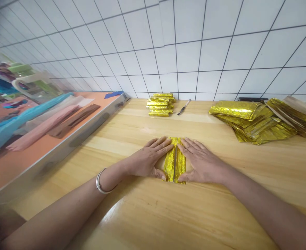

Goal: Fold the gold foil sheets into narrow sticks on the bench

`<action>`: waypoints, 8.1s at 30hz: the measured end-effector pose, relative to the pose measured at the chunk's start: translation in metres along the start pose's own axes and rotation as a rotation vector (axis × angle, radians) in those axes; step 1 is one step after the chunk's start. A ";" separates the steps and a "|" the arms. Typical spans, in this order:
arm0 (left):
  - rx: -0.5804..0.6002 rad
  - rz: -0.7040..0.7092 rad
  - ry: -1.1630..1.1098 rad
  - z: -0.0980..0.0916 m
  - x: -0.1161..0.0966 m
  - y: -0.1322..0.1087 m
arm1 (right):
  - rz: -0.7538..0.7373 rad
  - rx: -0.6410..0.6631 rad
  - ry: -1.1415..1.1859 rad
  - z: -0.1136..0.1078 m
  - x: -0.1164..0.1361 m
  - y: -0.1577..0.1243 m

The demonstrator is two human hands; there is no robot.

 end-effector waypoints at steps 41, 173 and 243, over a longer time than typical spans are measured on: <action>-0.057 -0.019 0.106 0.005 -0.010 0.001 | -0.027 0.074 -0.025 0.002 0.007 -0.003; -0.072 0.023 0.172 0.002 -0.109 -0.053 | 0.058 -0.044 0.023 0.002 -0.045 0.110; -0.125 0.110 -0.046 0.005 -0.095 -0.031 | -0.017 -0.059 -0.102 0.003 0.005 0.072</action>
Point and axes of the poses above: each hand's wrist, its own y-axis towards the middle knuckle, its own z-axis out of the palm, x = y × z, the point moved 6 cm from there along y, towards the middle knuckle, and after that the axes turned 5 degrees about -z, right-handed, at the moved point
